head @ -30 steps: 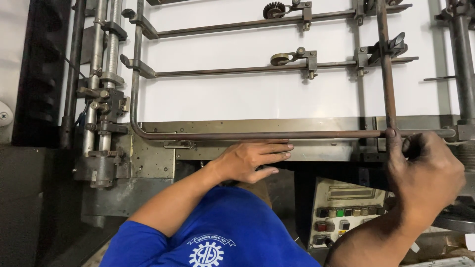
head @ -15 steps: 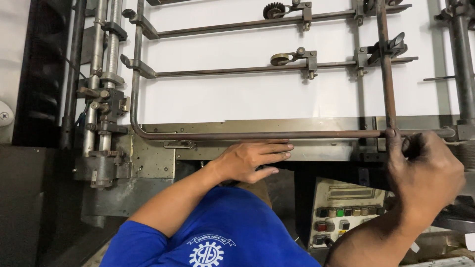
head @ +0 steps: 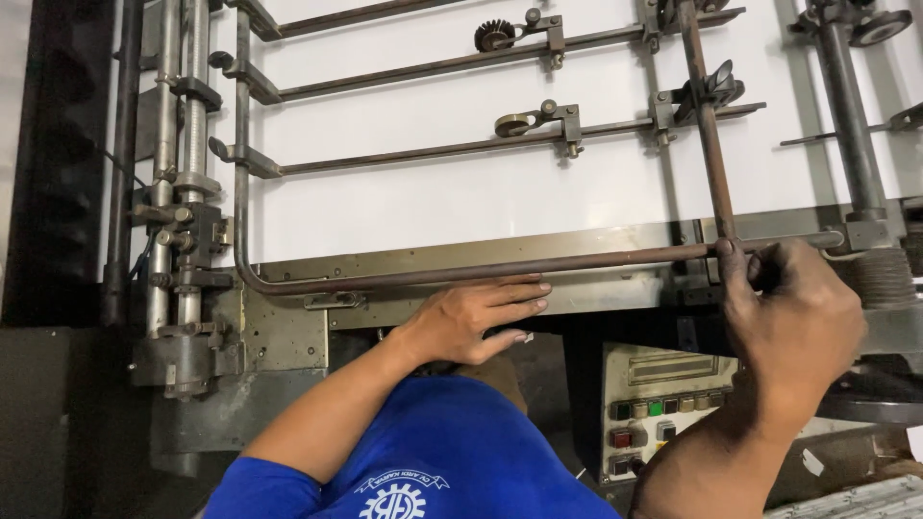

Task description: The person uses a long metal rod to turn a knob or lever on a large industrial machine. They repeatedly move the rod back and forth while holding onto the machine's frame for stability.

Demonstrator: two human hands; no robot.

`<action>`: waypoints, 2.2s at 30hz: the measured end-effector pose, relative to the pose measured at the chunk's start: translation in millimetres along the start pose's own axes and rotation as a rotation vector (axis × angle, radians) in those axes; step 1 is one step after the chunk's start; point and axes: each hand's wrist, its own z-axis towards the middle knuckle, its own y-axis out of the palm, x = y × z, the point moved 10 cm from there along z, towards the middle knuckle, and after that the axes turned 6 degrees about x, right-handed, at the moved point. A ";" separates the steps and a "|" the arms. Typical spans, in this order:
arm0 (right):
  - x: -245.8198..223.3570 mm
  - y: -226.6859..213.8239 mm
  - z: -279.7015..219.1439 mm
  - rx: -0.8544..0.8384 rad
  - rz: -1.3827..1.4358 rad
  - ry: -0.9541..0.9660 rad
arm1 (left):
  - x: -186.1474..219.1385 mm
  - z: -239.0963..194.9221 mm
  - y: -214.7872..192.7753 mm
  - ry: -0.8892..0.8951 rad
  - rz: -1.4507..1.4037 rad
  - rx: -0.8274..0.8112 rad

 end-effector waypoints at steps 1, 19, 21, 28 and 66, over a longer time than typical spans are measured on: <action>2.0 0.3 0.2 0.003 -0.002 0.004 | 0.7 0.6 -0.1 0.005 0.000 -0.003; 0.6 1.2 -1.5 0.033 -0.026 -0.008 | 12.7 5.1 -6.7 0.087 0.007 0.006; -4.1 -6.4 0.1 0.074 -0.036 -0.021 | 10.2 8.4 -4.1 0.051 0.030 -0.010; -13.9 -21.8 11.3 0.105 0.014 0.039 | 15.2 15.2 -2.1 0.055 0.070 -0.010; -15.2 -12.8 15.2 -0.026 0.034 0.103 | 14.8 18.1 -3.5 0.003 0.099 0.012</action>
